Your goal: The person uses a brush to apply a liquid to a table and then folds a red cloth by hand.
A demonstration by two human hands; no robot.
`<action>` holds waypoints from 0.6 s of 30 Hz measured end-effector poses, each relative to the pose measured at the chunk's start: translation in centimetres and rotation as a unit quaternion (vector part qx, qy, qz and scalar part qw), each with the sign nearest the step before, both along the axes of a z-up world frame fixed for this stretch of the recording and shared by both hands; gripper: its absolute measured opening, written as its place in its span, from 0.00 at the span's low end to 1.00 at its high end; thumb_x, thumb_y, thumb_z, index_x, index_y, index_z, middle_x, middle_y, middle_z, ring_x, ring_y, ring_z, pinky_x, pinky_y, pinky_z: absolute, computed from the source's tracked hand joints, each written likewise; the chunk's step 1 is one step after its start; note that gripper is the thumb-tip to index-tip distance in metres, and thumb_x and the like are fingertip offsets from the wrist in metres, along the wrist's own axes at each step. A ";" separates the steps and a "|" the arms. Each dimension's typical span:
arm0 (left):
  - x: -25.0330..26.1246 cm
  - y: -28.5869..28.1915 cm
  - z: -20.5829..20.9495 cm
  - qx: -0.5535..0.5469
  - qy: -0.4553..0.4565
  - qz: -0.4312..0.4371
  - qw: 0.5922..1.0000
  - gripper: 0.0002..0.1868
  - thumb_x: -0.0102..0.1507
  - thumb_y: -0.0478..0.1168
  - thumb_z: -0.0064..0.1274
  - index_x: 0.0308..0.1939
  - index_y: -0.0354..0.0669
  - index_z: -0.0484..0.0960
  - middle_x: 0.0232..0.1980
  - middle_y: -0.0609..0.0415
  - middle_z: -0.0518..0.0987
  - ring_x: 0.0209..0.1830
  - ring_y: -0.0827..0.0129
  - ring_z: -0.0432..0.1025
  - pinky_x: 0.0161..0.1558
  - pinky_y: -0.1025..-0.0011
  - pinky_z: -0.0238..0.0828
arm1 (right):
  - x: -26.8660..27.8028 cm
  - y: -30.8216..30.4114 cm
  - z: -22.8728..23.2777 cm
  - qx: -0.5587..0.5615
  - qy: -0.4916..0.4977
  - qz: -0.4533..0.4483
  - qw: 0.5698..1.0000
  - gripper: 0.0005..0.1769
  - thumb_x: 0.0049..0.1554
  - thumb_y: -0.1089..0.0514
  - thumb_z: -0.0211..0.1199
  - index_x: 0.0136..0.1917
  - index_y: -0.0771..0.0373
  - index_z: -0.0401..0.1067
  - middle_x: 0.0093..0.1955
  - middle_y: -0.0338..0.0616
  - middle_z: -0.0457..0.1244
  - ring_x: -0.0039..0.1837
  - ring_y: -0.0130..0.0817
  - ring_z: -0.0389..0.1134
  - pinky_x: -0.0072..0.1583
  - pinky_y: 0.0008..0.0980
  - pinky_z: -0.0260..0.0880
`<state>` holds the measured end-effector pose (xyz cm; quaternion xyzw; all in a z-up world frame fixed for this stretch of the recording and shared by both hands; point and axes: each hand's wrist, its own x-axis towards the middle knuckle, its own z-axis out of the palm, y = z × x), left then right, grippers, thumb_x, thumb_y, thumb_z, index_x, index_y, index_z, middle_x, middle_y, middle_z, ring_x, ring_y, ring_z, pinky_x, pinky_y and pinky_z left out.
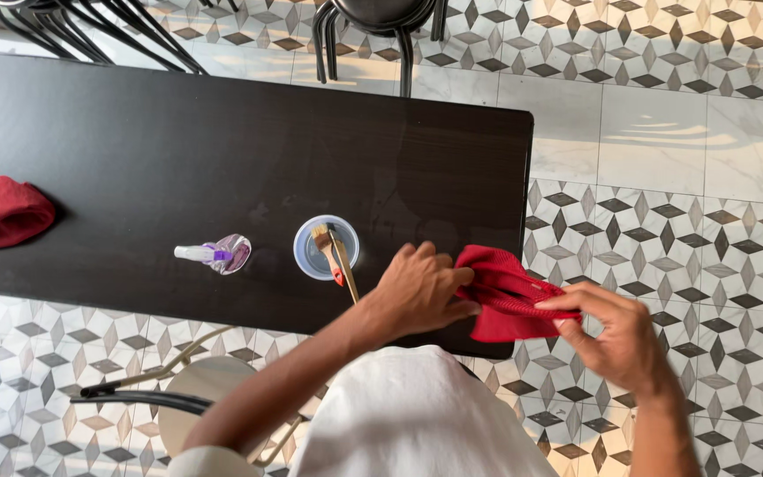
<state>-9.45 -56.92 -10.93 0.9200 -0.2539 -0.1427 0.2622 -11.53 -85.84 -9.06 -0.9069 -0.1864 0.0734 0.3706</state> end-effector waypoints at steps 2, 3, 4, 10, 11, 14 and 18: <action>1.3 0.5 -1.0 0.013 -0.075 -0.031 0.997 0.21 0.57 0.60 0.60 0.45 0.53 0.85 0.42 0.49 0.82 0.47 0.55 0.73 0.45 0.56 0.69 | 1.0 -1.1 0.4 0.007 -0.027 0.054 0.998 0.11 0.55 0.55 0.66 0.51 0.55 0.80 0.50 0.38 0.73 0.49 0.29 0.76 0.50 0.31 0.78; 1.9 0.5 -1.5 0.003 -0.078 -0.023 0.997 0.20 0.58 0.59 0.61 0.44 0.52 0.85 0.44 0.48 0.81 0.49 0.55 0.73 0.46 0.56 0.69 | 1.6 -1.7 0.6 0.015 -0.032 0.063 0.997 0.11 0.57 0.54 0.65 0.53 0.56 0.79 0.52 0.39 0.73 0.50 0.30 0.76 0.51 0.30 0.78; 2.9 0.8 -1.9 -0.004 -0.085 -0.016 0.996 0.20 0.58 0.58 0.61 0.44 0.51 0.85 0.47 0.48 0.80 0.50 0.55 0.72 0.48 0.56 0.69 | 2.7 -2.0 0.8 0.026 -0.040 0.072 0.996 0.12 0.59 0.53 0.65 0.55 0.56 0.79 0.53 0.39 0.73 0.51 0.30 0.76 0.52 0.29 0.78; 7.6 -0.4 -1.7 -0.199 -0.110 0.043 0.973 0.13 0.65 0.45 0.60 0.44 0.42 0.77 0.51 0.53 0.82 0.50 0.58 0.78 0.49 0.60 0.77 | 7.6 -3.0 2.6 -0.130 -0.025 -0.068 0.989 0.21 0.59 0.62 0.68 0.66 0.60 0.75 0.49 0.48 0.73 0.32 0.35 0.68 0.36 0.33 0.69; 7.9 -0.7 -0.9 -0.218 -0.051 0.053 0.973 0.12 0.67 0.43 0.59 0.47 0.41 0.76 0.49 0.54 0.82 0.48 0.60 0.79 0.48 0.62 0.79 | 7.9 -3.1 3.0 -0.104 -0.047 -0.063 0.991 0.17 0.61 0.63 0.67 0.64 0.60 0.76 0.47 0.47 0.72 0.37 0.32 0.70 0.39 0.31 0.70; 7.4 -0.1 1.5 -0.312 -0.055 0.069 0.946 0.13 0.66 0.38 0.60 0.50 0.40 0.73 0.49 0.53 0.82 0.43 0.61 0.80 0.43 0.67 0.80 | 7.8 -3.3 4.3 -0.086 -0.100 -0.048 0.990 0.12 0.61 0.65 0.66 0.59 0.61 0.79 0.47 0.46 0.71 0.40 0.28 0.71 0.40 0.25 0.71; 4.8 1.4 1.5 -0.340 -0.080 0.072 0.934 0.13 0.63 0.34 0.60 0.49 0.40 0.76 0.49 0.50 0.81 0.46 0.59 0.79 0.45 0.66 0.79 | 6.8 -3.1 3.0 -0.015 -0.131 -0.005 0.991 0.12 0.60 0.65 0.66 0.57 0.58 0.78 0.45 0.42 0.71 0.45 0.27 0.73 0.48 0.24 0.73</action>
